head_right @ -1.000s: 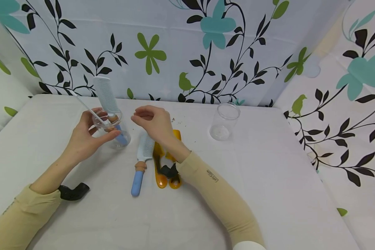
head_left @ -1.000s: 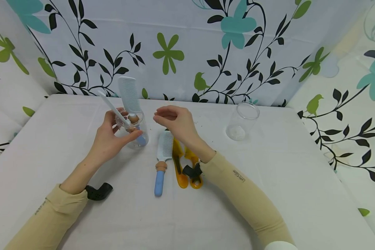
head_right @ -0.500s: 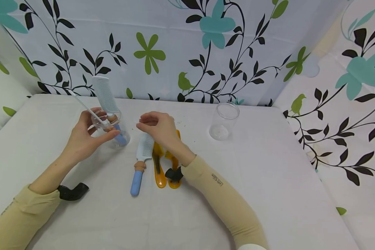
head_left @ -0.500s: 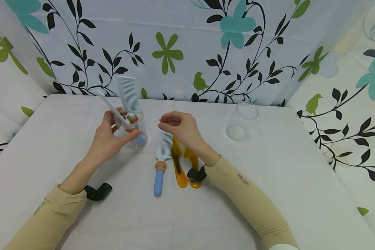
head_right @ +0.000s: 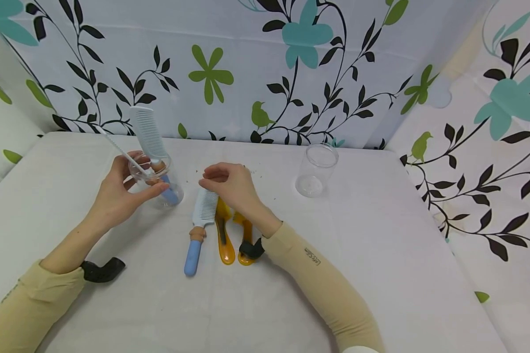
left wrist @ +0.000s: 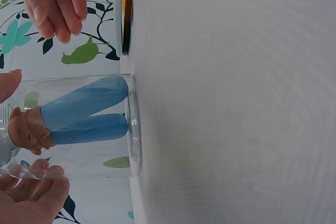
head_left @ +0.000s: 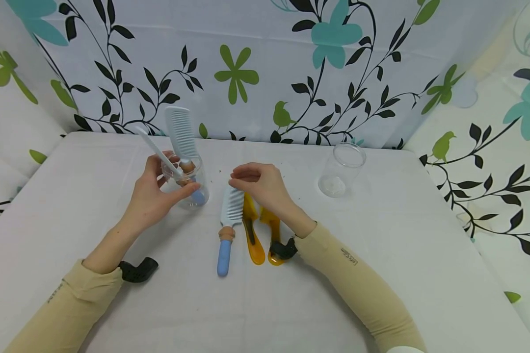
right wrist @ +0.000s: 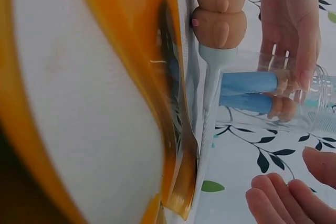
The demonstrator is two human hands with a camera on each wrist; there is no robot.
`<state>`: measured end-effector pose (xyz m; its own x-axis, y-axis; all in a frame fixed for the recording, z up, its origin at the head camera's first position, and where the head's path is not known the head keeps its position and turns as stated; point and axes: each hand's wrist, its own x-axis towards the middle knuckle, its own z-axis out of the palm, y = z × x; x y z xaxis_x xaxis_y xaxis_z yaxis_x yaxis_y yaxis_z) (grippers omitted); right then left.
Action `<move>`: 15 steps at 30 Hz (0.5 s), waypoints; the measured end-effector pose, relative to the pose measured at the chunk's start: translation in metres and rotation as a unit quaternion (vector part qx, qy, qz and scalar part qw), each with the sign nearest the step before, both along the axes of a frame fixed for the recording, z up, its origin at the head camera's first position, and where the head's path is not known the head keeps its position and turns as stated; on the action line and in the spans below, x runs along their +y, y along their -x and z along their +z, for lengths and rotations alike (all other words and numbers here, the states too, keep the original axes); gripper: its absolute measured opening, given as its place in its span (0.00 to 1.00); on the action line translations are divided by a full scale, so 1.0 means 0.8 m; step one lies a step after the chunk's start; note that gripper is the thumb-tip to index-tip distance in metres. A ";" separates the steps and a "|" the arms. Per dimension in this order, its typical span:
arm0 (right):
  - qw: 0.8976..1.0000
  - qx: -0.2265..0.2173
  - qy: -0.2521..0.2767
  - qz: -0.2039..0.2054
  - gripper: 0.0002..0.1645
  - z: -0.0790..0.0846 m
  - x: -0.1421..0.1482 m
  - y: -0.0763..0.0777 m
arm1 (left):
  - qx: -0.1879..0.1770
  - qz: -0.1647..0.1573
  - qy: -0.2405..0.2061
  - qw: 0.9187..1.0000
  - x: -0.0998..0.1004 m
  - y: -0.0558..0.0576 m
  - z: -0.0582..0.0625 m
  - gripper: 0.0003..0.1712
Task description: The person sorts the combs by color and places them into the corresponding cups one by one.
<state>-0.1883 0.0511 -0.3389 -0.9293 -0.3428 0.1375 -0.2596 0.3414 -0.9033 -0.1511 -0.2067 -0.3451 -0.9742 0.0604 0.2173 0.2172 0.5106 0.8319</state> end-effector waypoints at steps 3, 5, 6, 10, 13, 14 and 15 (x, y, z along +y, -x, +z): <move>1.000 -0.008 -0.010 0.001 0.16 0.000 0.003 -0.002 | 0.000 0.000 0.001 1.000 0.000 0.000 0.000 0.50; 1.000 -0.014 -0.019 -0.001 0.16 -0.001 0.006 -0.002 | 0.001 -0.001 -0.001 1.000 0.000 0.000 0.001 0.50; 1.000 -0.017 -0.024 -0.002 0.16 0.000 0.007 -0.003 | 0.002 0.000 -0.001 1.000 0.000 0.000 0.001 0.50; 0.998 -0.030 -0.048 -0.006 0.16 -0.001 0.011 -0.003 | 0.003 0.001 -0.002 1.000 0.001 0.000 0.002 0.49; 0.997 -0.043 -0.066 -0.007 0.16 -0.002 0.015 -0.001 | 0.003 0.001 -0.002 1.000 0.001 0.000 0.003 0.49; 0.996 -0.047 -0.071 -0.008 0.16 -0.002 0.017 0.000 | 0.003 0.001 -0.002 1.000 0.001 0.000 0.003 0.49; 0.996 -0.051 -0.077 -0.011 0.16 -0.003 0.019 0.000 | 0.002 0.000 -0.002 1.000 0.001 0.000 0.003 0.49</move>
<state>-0.1886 0.0662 -0.3413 -0.9430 -0.3327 -0.0114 -0.1599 0.4828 -0.8610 -0.1513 -0.2057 -0.3429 -0.9734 0.0589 0.2216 0.2203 0.5074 0.8330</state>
